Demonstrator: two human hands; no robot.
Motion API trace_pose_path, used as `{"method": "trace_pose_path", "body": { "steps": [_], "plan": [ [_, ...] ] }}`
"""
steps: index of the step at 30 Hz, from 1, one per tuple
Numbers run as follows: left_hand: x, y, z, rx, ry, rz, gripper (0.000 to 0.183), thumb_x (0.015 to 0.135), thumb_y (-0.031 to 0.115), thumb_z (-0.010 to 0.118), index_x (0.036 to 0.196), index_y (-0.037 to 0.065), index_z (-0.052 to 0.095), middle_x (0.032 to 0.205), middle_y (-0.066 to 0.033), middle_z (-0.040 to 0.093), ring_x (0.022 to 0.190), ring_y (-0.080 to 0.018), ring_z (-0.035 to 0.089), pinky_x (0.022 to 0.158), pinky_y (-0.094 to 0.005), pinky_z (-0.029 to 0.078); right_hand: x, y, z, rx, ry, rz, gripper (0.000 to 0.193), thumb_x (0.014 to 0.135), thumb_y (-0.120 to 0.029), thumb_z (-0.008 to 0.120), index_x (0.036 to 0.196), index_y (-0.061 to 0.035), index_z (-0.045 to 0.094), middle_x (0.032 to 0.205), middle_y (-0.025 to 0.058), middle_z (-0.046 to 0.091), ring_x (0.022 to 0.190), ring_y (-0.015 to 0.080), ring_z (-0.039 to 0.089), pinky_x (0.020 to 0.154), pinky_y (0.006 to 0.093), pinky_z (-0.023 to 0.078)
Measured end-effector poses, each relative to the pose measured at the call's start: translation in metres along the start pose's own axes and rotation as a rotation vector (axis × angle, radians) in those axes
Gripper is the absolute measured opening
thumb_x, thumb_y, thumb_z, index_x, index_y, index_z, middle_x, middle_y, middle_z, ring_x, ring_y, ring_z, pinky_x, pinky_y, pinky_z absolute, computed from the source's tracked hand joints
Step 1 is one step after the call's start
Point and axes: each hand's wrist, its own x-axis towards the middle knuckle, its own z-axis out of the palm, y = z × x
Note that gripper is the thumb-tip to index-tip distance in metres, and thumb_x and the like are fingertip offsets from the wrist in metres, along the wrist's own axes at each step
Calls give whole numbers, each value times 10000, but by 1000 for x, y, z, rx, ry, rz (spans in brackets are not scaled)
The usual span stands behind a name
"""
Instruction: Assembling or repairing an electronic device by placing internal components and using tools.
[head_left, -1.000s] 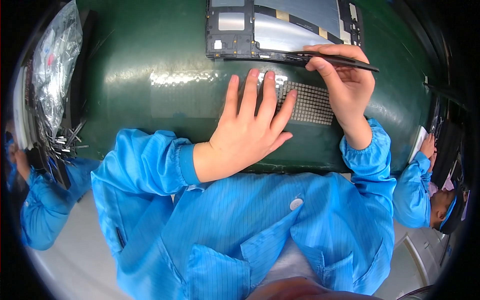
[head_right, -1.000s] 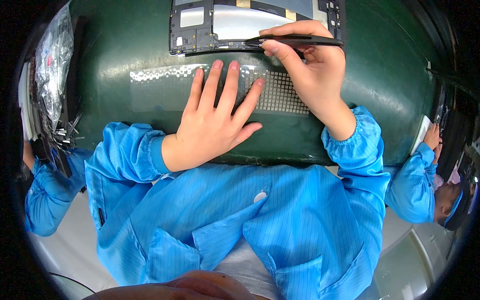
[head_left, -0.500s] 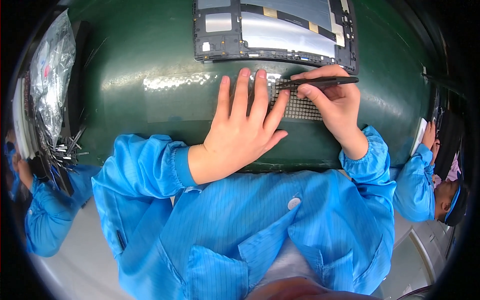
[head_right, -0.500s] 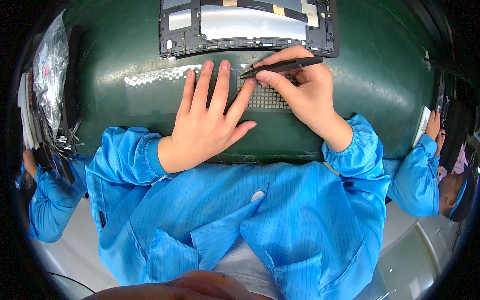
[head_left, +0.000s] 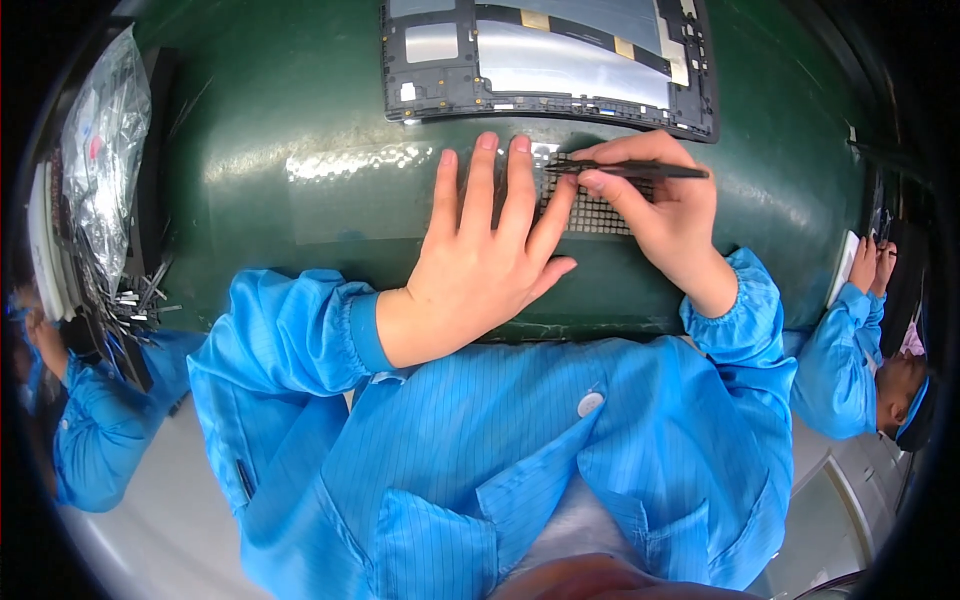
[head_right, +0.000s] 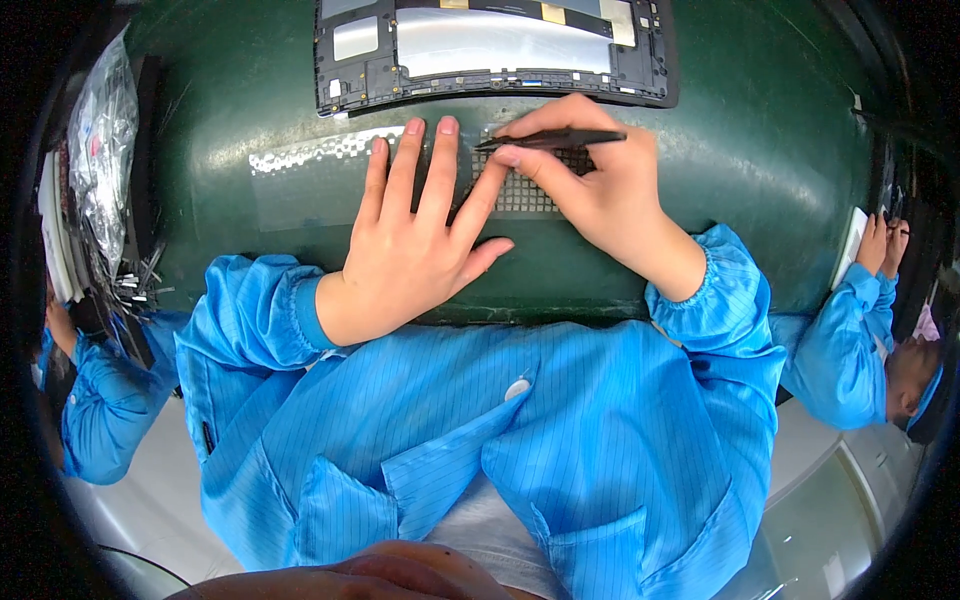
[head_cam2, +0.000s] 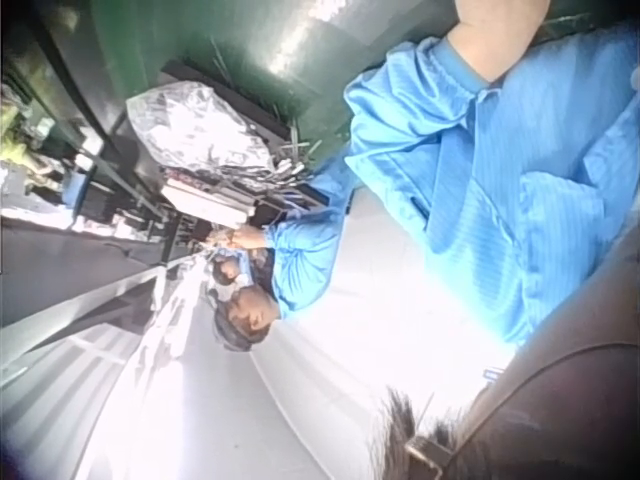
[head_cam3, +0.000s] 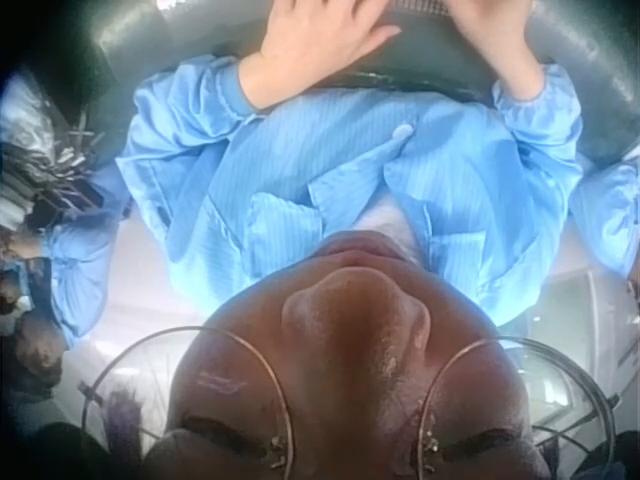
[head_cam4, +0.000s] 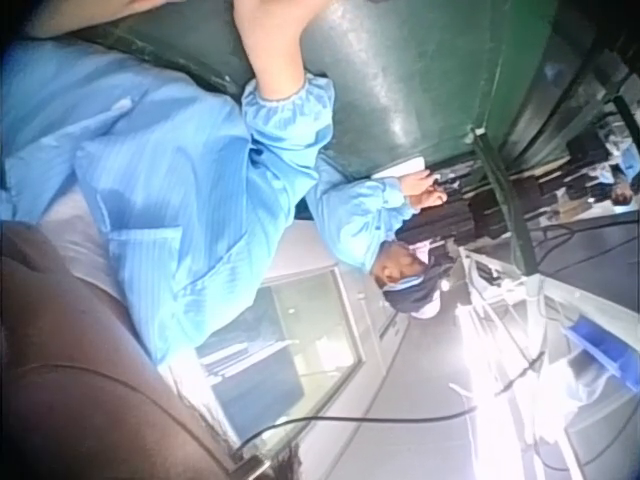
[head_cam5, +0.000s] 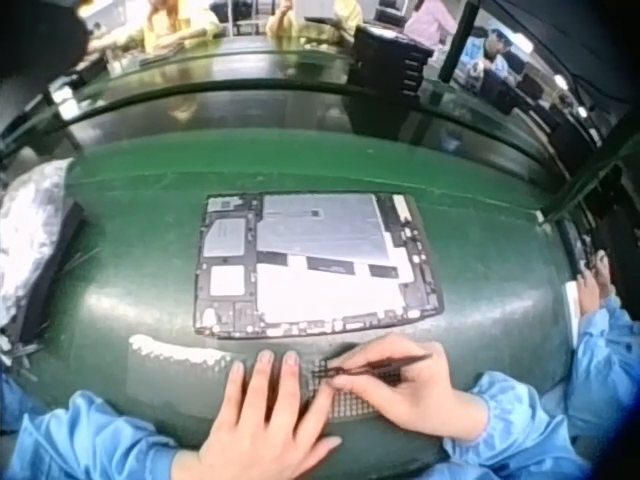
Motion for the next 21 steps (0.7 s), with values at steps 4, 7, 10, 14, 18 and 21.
{"method": "trace_pose_path", "body": {
  "steps": [4, 7, 10, 14, 18, 21],
  "plan": [
    [1, 0, -2, 26, -45, -1, 722, 738, 527, 667, 1337, 155, 511, 1328, -257, 452, 1207, -468, 444, 997, -601, 359, -4, 6, -1, 9, 39, -154, 132, 809, 14, 703, 932, 33, 658, 933, 113, 689, 843, 177, 684, 733, 273, 560],
    [1, 0, -1, 15, -29, 1, 712, 753, 527, 655, 1336, 144, 508, 1318, -269, 451, 1198, -474, 444, 982, -616, 364, 4, -3, -17, 176, 86, -89, 153, 838, 34, 668, 978, 50, 611, 948, 137, 687, 794, 165, 667, 734, 263, 555],
    [1, 0, -1, 30, -35, 7, 723, 768, 532, 646, 1363, 153, 486, 1335, -277, 435, 1196, -479, 447, 966, -616, 379, 17, 2, -56, 56, 192, -158, 155, 870, 12, 642, 1013, 39, 590, 956, 146, 686, 774, 147, 660, 732, 249, 550],
    [2, 1, -3, 37, -40, 18, 731, 763, 532, 648, 1366, 154, 483, 1337, -277, 433, 1196, -479, 447, 972, -614, 374, 21, 17, -78, 48, 189, -194, 158, 879, -2, 638, 1026, 35, 594, 959, 148, 685, 774, 147, 659, 739, 249, 549],
    [4, 2, -7, 35, -74, 5, 730, 752, 509, 669, 1373, 170, 489, 1358, -270, 429, 1223, -490, 427, 1009, -588, 357, 21, 17, -76, 60, 154, -201, 174, 873, 10, 640, 1040, 38, 597, 944, 143, 685, 771, 147, 660, 736, 252, 554],
    [5, 2, -6, 35, -81, 3, 731, 753, 506, 671, 1374, 167, 487, 1358, -274, 427, 1221, -492, 428, 1005, -589, 361, 21, 20, -77, 45, 151, -207, 181, 868, 14, 646, 1040, 41, 597, 943, 142, 685, 775, 149, 663, 732, 251, 556]
  ]
}}
